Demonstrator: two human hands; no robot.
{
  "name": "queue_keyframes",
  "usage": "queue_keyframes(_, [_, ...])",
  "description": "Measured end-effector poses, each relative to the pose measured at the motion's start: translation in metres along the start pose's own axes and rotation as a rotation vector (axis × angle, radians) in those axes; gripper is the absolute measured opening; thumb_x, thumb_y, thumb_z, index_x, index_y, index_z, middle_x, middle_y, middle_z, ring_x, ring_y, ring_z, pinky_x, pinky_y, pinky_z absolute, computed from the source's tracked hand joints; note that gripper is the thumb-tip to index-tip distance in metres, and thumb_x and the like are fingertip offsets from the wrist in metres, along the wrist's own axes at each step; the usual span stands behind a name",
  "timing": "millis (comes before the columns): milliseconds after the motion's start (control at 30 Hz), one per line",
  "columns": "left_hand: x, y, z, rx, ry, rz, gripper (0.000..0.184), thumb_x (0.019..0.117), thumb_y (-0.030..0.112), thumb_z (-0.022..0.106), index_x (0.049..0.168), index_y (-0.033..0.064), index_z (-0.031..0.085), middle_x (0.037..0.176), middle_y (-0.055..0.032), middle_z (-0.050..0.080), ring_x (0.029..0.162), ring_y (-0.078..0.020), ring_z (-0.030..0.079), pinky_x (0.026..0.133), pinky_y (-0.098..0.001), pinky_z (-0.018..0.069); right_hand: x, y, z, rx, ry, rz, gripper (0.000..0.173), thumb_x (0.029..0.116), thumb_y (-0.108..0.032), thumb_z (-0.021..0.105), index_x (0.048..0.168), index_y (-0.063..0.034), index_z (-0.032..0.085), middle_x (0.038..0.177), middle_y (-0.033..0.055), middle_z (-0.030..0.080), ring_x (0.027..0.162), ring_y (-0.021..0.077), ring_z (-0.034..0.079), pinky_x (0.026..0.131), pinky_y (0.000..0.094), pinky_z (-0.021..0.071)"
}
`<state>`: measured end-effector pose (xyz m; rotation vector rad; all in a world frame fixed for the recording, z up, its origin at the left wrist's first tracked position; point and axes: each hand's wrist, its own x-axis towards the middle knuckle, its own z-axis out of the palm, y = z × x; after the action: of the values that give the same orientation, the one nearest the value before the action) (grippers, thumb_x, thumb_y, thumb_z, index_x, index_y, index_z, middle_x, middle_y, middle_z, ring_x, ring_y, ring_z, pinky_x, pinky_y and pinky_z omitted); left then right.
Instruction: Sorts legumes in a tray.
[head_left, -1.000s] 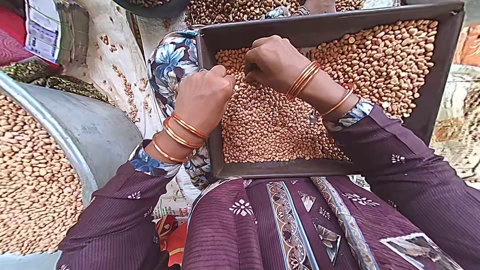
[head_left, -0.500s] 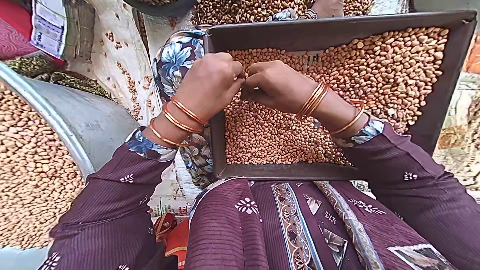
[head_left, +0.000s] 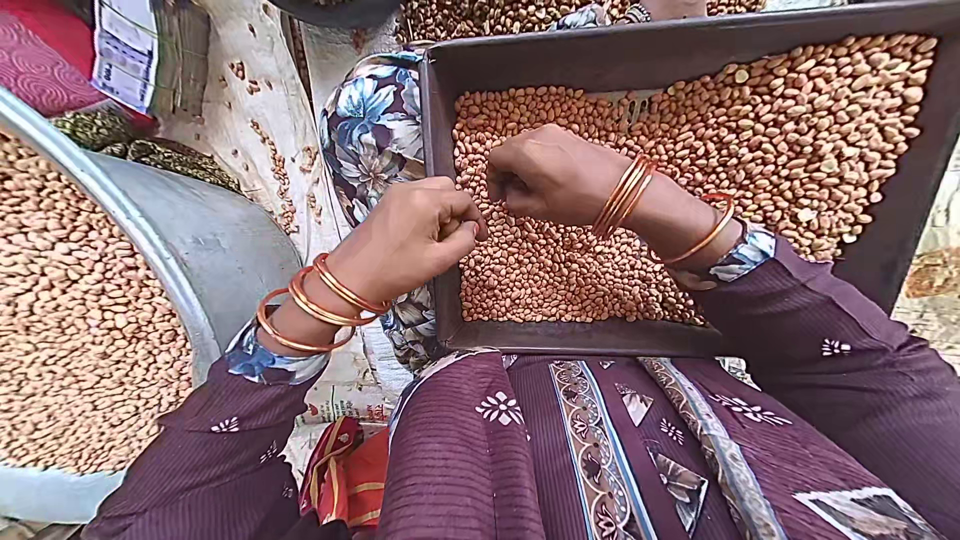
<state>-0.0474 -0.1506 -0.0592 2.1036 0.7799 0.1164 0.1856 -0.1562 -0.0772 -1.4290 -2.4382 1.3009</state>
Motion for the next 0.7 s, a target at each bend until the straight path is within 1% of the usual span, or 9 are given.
queue_keyframes(33, [-0.004, 0.004, 0.006, 0.144, -0.023, 0.014, 0.022, 0.098, 0.02, 0.056, 0.095, 0.0093, 0.075, 0.078, -0.0005, 0.055, 0.067, -0.0089, 0.052, 0.06, -0.0251, 0.0429, 0.0, 0.0, 0.005, 0.033, -0.01, -0.055, 0.015, 0.0989, -0.009, 0.057, 0.1, -0.0064, 0.072, 0.095, 0.007, 0.069, 0.088, 0.0204, 0.066, 0.08, 0.0408, 0.0537])
queue_keyframes(67, [-0.007, 0.008, 0.011, 0.251, -0.062, 0.009, 0.021, 0.0988, 0.018, 0.058, 0.096, 0.0068, 0.076, 0.078, -0.0067, 0.058, 0.068, -0.0196, 0.059, 0.059, -0.0357, 0.049, 0.001, -0.001, 0.011, 0.05, -0.016, -0.103, 0.016, 0.0993, -0.009, 0.057, 0.1, -0.0056, 0.073, 0.097, 0.0081, 0.07, 0.091, 0.021, 0.067, 0.083, 0.0403, 0.0537])
queue_keyframes(100, [-0.011, 0.013, 0.015, 0.345, -0.11, -0.021, 0.018, 0.0997, 0.014, 0.06, 0.097, 0.004, 0.074, 0.082, -0.0124, 0.06, 0.072, -0.0289, 0.064, 0.06, -0.0443, 0.0534, 0.001, -0.004, 0.017, 0.05, -0.029, -0.135, 0.015, 0.0997, -0.011, 0.061, 0.101, -0.004, 0.073, 0.099, 0.0104, 0.07, 0.094, 0.0236, 0.067, 0.085, 0.0417, 0.0537])
queue_keyframes(133, [-0.014, 0.019, 0.02, 0.437, -0.147, -0.063, 0.013, 0.0989, 0.009, 0.062, 0.097, 0.0018, 0.072, 0.087, -0.0165, 0.062, 0.075, -0.035, 0.067, 0.059, -0.0491, 0.0551, 0.002, -0.006, 0.024, 0.031, -0.031, -0.16, 0.014, 0.0983, -0.013, 0.065, 0.1, -0.0022, 0.074, 0.1, 0.0129, 0.069, 0.093, 0.0265, 0.068, 0.085, 0.0435, 0.0546])
queue_keyframes(167, [-0.016, 0.026, 0.024, 0.522, -0.171, -0.102, 0.009, 0.0969, 0.004, 0.064, 0.096, 0.0006, 0.071, 0.091, -0.0182, 0.062, 0.076, -0.0376, 0.067, 0.058, -0.0502, 0.0548, 0.002, -0.009, 0.031, 0.007, -0.039, -0.165, 0.014, 0.0966, -0.013, 0.067, 0.099, -0.0012, 0.074, 0.1, 0.0145, 0.068, 0.092, 0.0287, 0.067, 0.082, 0.0445, 0.0538])
queue_keyframes(267, [-0.018, 0.034, 0.035, 0.692, -0.171, -0.076, 0.009, 0.0899, -0.007, 0.065, 0.09, -0.0005, 0.07, 0.091, -0.0193, 0.063, 0.073, -0.0371, 0.068, 0.051, -0.0462, 0.0524, 0.002, -0.022, 0.034, -0.092, -0.118, -0.098, 0.013, 0.0981, -0.011, 0.065, 0.101, 0.0001, 0.072, 0.104, 0.0162, 0.064, 0.095, 0.031, 0.066, 0.083, 0.0452, 0.053])
queue_keyframes(400, [-0.02, 0.036, 0.047, 0.716, -0.193, 0.009, 0.011, 0.0852, -0.011, 0.066, 0.083, -0.0004, 0.068, 0.088, -0.0197, 0.064, 0.07, -0.0364, 0.068, 0.047, -0.0441, 0.0509, 0.003, -0.023, 0.038, -0.126, -0.096, -0.089, 0.011, 0.0977, -0.009, 0.064, 0.097, 0.0009, 0.069, 0.102, 0.017, 0.064, 0.093, 0.0325, 0.067, 0.08, 0.046, 0.0534])
queue_keyframes(567, [-0.021, 0.036, 0.059, 0.781, -0.173, 0.002, 0.012, 0.0876, -0.011, 0.062, 0.086, -0.0016, 0.07, 0.085, -0.0197, 0.063, 0.066, -0.0341, 0.068, 0.044, -0.0413, 0.0491, 0.003, -0.022, 0.036, -0.143, -0.128, -0.04, 0.017, 0.0989, -0.014, 0.065, 0.101, 0.0024, 0.068, 0.102, 0.0185, 0.064, 0.097, 0.0341, 0.066, 0.083, 0.0469, 0.0532])
queue_keyframes(700, [-0.022, 0.033, 0.061, 0.817, -0.123, 0.001, 0.013, 0.089, -0.011, 0.061, 0.092, -0.0037, 0.072, 0.086, -0.0198, 0.063, 0.064, -0.0337, 0.067, 0.043, -0.041, 0.0489, 0.0, -0.017, 0.039, -0.182, -0.096, -0.064, 0.019, 0.0977, -0.018, 0.068, 0.096, 0.0013, 0.068, 0.096, 0.0168, 0.063, 0.092, 0.0331, 0.066, 0.078, 0.0453, 0.0529])
